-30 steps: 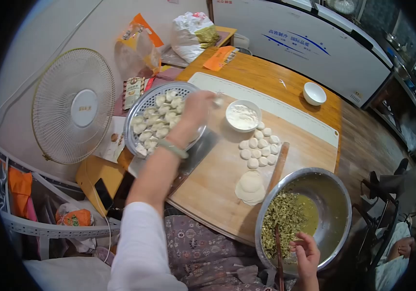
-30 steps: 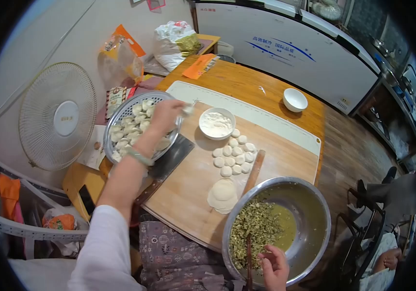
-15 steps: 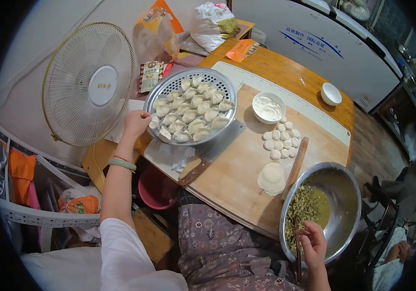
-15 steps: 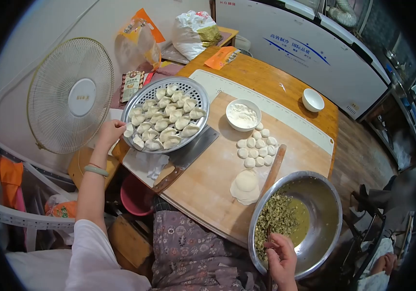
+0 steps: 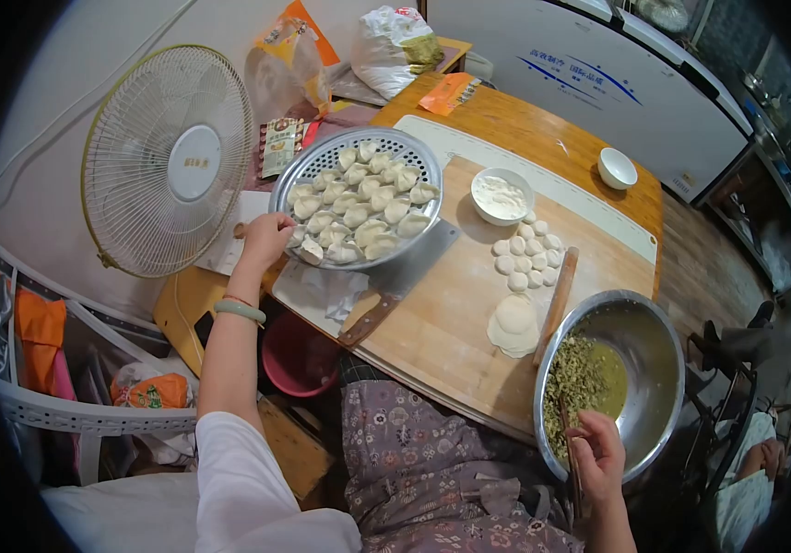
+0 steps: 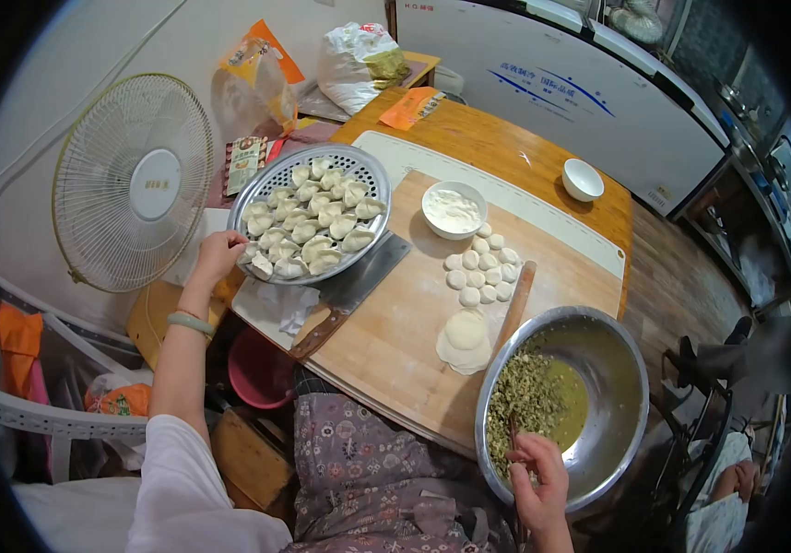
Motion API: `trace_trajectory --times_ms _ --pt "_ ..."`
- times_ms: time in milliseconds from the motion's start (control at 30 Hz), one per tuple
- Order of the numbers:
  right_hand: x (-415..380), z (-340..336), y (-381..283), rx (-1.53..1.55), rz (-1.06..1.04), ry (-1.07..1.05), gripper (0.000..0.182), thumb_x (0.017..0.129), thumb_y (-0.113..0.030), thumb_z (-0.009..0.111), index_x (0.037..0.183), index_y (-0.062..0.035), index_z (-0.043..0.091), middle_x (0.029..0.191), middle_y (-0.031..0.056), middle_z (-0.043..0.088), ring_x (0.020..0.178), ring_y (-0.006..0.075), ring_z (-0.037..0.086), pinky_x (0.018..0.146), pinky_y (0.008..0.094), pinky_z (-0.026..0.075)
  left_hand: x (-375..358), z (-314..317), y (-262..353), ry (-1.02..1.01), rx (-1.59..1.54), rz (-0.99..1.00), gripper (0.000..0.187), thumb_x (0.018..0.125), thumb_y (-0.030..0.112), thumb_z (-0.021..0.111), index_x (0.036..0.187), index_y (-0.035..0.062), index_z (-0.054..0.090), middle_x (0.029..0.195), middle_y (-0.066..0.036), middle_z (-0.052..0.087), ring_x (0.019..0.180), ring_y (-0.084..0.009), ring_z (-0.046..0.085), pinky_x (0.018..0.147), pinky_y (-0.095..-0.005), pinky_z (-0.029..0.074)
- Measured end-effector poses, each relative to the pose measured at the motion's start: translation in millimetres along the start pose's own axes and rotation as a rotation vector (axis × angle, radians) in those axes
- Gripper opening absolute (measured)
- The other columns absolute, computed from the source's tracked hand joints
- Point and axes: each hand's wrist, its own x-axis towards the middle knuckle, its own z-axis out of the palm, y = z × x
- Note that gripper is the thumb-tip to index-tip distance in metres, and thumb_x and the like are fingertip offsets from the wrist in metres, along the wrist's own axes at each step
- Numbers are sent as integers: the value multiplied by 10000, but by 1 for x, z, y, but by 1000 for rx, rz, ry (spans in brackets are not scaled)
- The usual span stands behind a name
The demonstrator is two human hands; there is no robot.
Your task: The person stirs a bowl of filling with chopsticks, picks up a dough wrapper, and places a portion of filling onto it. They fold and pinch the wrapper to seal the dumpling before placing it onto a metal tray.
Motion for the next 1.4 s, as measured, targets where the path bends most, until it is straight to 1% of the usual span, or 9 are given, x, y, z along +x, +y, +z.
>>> trace_trajectory --times_ms 233,333,400,467,633,767,967,1033,1400 --pt "1 -9 12 -102 49 51 317 782 38 550 1096 -7 553 1069 128 538 842 176 604 689 254 487 -9 7 9 21 -34 19 195 741 81 544 904 34 641 893 -174 635 854 -306 603 765 -377 464" --pt "-7 -33 18 -342 67 47 300 786 23 554 1082 -26 567 1037 123 560 813 193 609 686 266 494 -10 11 -8 160 108 239 299 744 66 553 1040 50 592 945 -167 610 888 -299 587 794 -380 451" --pt "-11 -44 33 -477 74 -75 318 766 21 560 1069 -68 586 1042 131 567 848 254 604 717 306 500 -23 6 27 225 212 342 333 746 67 562 1079 55 573 947 -162 602 883 -287 585 791 -369 452" --pt "-14 -46 45 -570 4 -130 342 749 24 561 1070 -90 592 1054 136 564 877 278 593 740 327 496 -56 7 100 233 -107 317 336 757 56 572 1092 59 566 891 -140 596 829 -247 589 756 -334 465" --pt "-16 -37 58 -619 -159 -315 371 705 3 604 1052 -129 617 1090 145 558 954 314 568 789 364 482 -127 112 225 -357 -473 495 196 772 148 629 941 49 642 882 -125 630 785 -233 609 710 -324 483" --pt "-19 -40 61 -554 -244 -349 315 690 3 627 988 -100 618 1098 139 551 956 319 563 784 364 480 -110 206 266 -354 -358 316 205 772 206 633 919 64 656 838 -124 643 790 -250 616 713 -340 484" --pt "-42 -49 54 -203 -183 -48 219 794 1 577 1007 -51 578 1065 120 565 920 241 581 764 308 478 -99 219 282 -288 -146 175 151 744 198 647 849 90 646 826 -109 643 775 -265 606 700 -367 472" --pt "-49 -52 57 -138 -129 72 182 832 -33 565 1014 -23 570 1017 119 586 902 217 586 757 307 477 -106 220 281 -19 -272 476 125 733 162 655 836 91 654 811 -113 627 798 -276 589 715 -373 466" --pt "-54 -67 56 -16 -31 192 186 829 -51 580 1005 -19 631 958 111 630 860 190 600 762 287 480 -101 203 297 -226 -10 681 71 736 86 591 772 28 609 764 -155 602 755 -331 564 665 -426 448"
